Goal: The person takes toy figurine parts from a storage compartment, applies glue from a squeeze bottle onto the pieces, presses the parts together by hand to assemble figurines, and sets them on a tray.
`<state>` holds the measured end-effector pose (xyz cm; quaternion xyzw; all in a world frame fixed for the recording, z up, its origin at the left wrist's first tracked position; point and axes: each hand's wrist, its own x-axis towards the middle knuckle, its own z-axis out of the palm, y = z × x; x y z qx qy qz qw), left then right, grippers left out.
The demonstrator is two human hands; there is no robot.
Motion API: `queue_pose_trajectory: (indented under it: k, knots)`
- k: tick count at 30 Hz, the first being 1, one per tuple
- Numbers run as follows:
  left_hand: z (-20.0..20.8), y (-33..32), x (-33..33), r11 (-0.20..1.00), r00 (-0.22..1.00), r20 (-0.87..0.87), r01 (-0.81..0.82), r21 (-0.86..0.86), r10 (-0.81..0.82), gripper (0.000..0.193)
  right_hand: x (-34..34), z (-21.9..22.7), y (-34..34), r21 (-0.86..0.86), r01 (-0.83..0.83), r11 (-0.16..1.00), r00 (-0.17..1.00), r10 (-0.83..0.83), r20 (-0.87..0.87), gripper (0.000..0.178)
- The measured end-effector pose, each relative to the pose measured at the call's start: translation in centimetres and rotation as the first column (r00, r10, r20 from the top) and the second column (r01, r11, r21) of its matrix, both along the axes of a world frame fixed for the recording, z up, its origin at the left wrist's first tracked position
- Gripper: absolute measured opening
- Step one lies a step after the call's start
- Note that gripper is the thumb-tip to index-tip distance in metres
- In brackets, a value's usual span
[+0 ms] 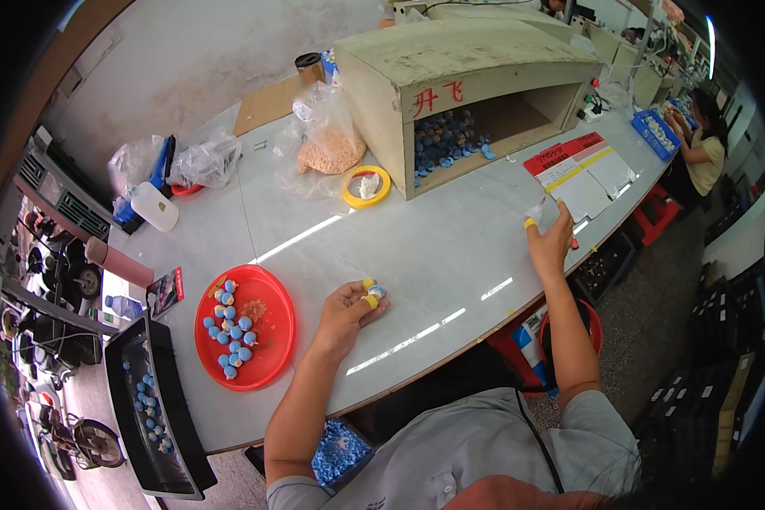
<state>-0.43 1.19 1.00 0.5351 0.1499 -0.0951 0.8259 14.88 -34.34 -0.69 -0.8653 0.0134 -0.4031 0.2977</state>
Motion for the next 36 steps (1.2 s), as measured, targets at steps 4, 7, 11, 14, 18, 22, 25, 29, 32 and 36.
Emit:
queue_pose_trajectory:
  k: [4, 7, 11, 14, 18, 22, 25, 29, 32, 36]
  knots:
    - [-0.2, 0.0, 0.3, 0.999, 1.000, 0.002, 0.030, -0.043, -0.030, 0.034, 2.2, -0.4, -1.5, -0.109, -0.075, 0.991, 0.942, 0.035, -0.334, 0.041]
    - [-0.4, -0.2, 0.7, 0.996, 0.999, 0.012, 0.054, -0.075, -0.053, 0.034, 1.9, -0.4, -0.2, -0.131, -0.125, 0.983, 0.938, 0.074, -0.338, 0.026]
    - [-0.4, 0.3, 0.3, 0.996, 0.998, 0.015, 0.059, -0.070, -0.058, 0.033, -3.0, 3.3, 6.8, 0.531, -0.584, 0.614, 0.547, 0.781, -0.301, 0.024]
    - [0.0, 0.3, 0.1, 0.998, 0.999, -0.043, 0.027, -0.049, -0.029, 0.032, -6.3, 4.8, 11.3, 0.326, -0.826, 0.460, 0.388, 0.883, -0.264, 0.025]
    - [-0.1, 0.5, 0.3, 0.994, 0.995, -0.046, 0.081, -0.071, -0.085, 0.029, -8.3, 4.6, 13.6, 0.401, -0.827, 0.393, 0.268, 0.904, -0.332, 0.028]
    - [0.3, 0.2, 0.2, 0.991, 0.992, -0.032, 0.118, -0.062, -0.120, 0.030, -8.4, 3.1, 14.6, 0.153, -0.936, 0.317, 0.314, 0.948, -0.044, 0.029]
    - [0.3, 0.2, 0.2, 0.992, 0.994, -0.029, 0.104, -0.067, -0.106, 0.031, -8.4, 1.8, 15.0, 0.083, -0.938, 0.336, 0.342, 0.937, 0.069, 0.025]
    - [0.6, 0.2, 0.1, 0.989, 0.988, -0.041, 0.148, -0.001, -0.148, 0.033, -8.5, 1.6, 14.8, 0.011, -0.946, 0.325, 0.324, 0.940, 0.105, 0.021]
    - [0.4, 0.2, 0.1, 0.988, 0.987, -0.031, 0.155, 0.022, -0.155, 0.035, -8.4, 1.5, 14.8, 0.024, -0.953, 0.303, 0.303, 0.945, 0.124, 0.020]
    - [0.5, 0.0, 0.2, 0.971, 0.974, -0.051, 0.223, 0.085, -0.219, 0.035, -8.4, 1.6, 14.6, 0.038, -0.953, 0.299, 0.301, 0.945, 0.129, 0.019]
